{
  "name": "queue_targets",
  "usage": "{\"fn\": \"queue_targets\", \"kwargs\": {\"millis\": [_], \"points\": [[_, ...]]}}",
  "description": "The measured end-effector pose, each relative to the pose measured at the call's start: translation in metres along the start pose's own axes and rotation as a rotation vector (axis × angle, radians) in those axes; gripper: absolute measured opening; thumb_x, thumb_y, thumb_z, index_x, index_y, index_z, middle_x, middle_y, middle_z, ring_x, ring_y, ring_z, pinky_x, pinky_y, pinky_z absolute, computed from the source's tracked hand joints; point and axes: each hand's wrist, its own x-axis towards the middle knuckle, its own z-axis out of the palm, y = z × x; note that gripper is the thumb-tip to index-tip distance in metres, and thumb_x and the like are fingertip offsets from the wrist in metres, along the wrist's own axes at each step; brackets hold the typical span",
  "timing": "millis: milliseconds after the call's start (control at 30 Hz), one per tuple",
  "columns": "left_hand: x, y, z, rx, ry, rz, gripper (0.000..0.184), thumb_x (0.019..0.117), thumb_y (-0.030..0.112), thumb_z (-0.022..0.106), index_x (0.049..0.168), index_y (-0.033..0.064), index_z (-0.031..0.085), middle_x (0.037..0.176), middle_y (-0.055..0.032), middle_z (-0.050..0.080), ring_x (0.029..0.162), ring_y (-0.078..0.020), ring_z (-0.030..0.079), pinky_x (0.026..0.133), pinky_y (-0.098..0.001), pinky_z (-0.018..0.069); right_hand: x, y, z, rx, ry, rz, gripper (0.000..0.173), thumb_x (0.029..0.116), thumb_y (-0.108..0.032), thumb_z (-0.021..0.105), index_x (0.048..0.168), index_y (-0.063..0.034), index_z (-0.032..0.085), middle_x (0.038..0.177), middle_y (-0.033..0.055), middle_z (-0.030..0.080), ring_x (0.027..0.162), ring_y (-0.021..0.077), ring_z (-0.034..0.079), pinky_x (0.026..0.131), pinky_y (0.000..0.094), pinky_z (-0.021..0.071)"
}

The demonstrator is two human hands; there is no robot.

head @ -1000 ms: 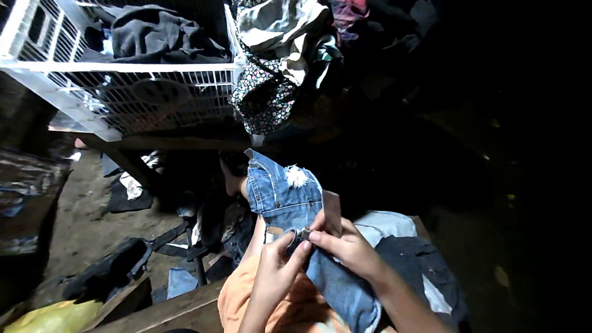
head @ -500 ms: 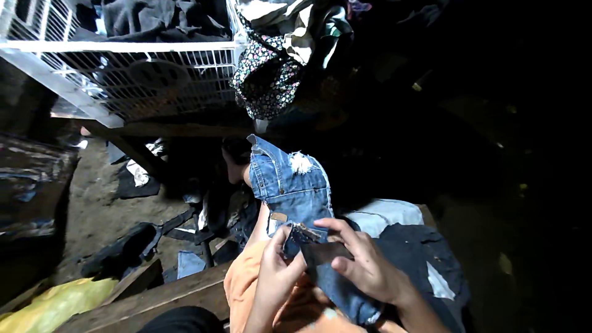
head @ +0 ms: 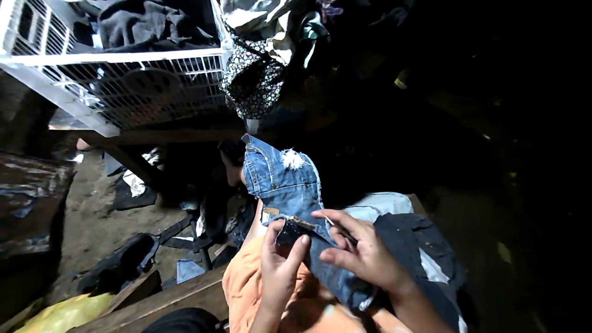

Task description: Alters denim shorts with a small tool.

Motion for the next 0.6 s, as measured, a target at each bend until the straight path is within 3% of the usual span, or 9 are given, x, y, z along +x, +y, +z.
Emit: {"fn": "queue_targets", "kwargs": {"millis": [67,167,267,333,433,500,533,600], "points": [[0.003,-0.013,0.001,-0.008,-0.024,0.023,0.025,0.0914,0.008,0.07,0.112,0.0192,0.063,0.106,0.0143,0.072,0.098,0.0021,0.068,0.087,-0.0207,0.0582,0.005,0.003,-0.003,-0.021,0.02,0.045,0.058,0.0903,-0.045,0.071,0.123,0.0022,0.067,0.074,-0.0021,0.06,0.059,-0.0076,0.04,0.055,0.0088,0.0357],[0.005,-0.013,0.002,-0.13,0.112,-0.129,0.028,0.0878,-0.001,0.056,0.112,0.0135,0.056,0.098,0.0134,0.072,0.093,0.0015,0.069,0.085,-0.0227,0.0586,0.008,0.023,-0.011,0.081,0.073,0.233,0.052,0.0905,-0.036,0.071,0.122,0.0047,0.067,0.068,-0.011,0.051,0.056,-0.0095,0.039,0.053,0.0103,0.037],[0.006,-0.007,-0.008,-0.262,0.351,-0.24,0.034,0.0833,0.002,0.039,0.077,0.0222,0.066,0.076,0.009,0.073,0.074,0.0004,0.07,0.069,-0.022,0.0586,-0.001,0.052,-0.019,0.052,0.141,0.53,0.037,0.091,-0.023,0.069,0.119,0.0007,0.068,0.067,-0.0147,0.047,0.056,-0.0073,0.038,0.056,0.0133,0.0368],[0.003,-0.004,-0.016,-0.341,0.383,-0.189,0.04,0.0873,0.006,0.036,0.071,0.0249,0.068,0.074,0.008,0.074,0.074,0.0004,0.07,0.069,-0.0217,0.0586,-0.014,0.067,-0.018,-0.011,0.123,0.658,0.031,0.0921,-0.022,0.07,0.114,0.0003,0.07,0.066,-0.0116,0.048,0.055,-0.0042,0.039,0.056,0.0162,0.0381],[-0.009,0.0,-0.023,-0.398,0.264,-0.02,0.031,0.0925,0.019,0.049,0.086,0.0241,0.079,0.088,0.007,0.078,0.087,-0.0002,0.072,0.078,-0.0216,0.059,-0.027,0.069,-0.007,0.051,0.113,0.751,0.027,0.0878,-0.024,0.073,0.101,-0.0008,0.069,0.062,-0.014,0.046,0.052,-0.0059,0.041,0.054,0.0153,0.0387],[-0.016,-0.004,-0.031,-0.129,0.12,0.224,0.021,0.0974,0.026,0.059,0.106,0.0256,0.079,0.109,0.0116,0.076,0.105,0.0022,0.067,0.091,-0.0187,0.0545,-0.022,0.061,-0.002,0.127,0.118,0.759,0.024,0.0827,-0.026,0.075,0.092,-0.0061,0.068,0.059,-0.0176,0.046,0.05,-0.0084,0.04,0.052,0.014,0.038],[-0.019,-0.005,-0.037,0.119,0.074,0.375,0.018,0.1008,0.026,0.062,0.114,0.0274,0.074,0.117,0.014,0.072,0.112,0.0026,0.064,0.096,-0.0183,0.0525,-0.017,0.057,0.001,0.171,0.109,0.751,0.025,0.08,-0.025,0.077,0.094,-0.0056,0.069,0.059,-0.0179,0.045,0.051,-0.008,0.039,0.052,0.0141,0.0383],[-0.027,-0.003,-0.047,0.263,0.005,0.46,0.02,0.1032,0.027,0.061,0.121,0.027,0.071,0.121,0.014,0.07,0.113,0.0025,0.063,0.097,-0.0185,0.0518,-0.003,0.053,0.009,0.26,0.08,0.745,0.027,0.0758,-0.02,0.081,0.096,-0.0073,0.069,0.059,-0.0181,0.043,0.05,-0.0071,0.038,0.052,0.0141,0.0382]]}}
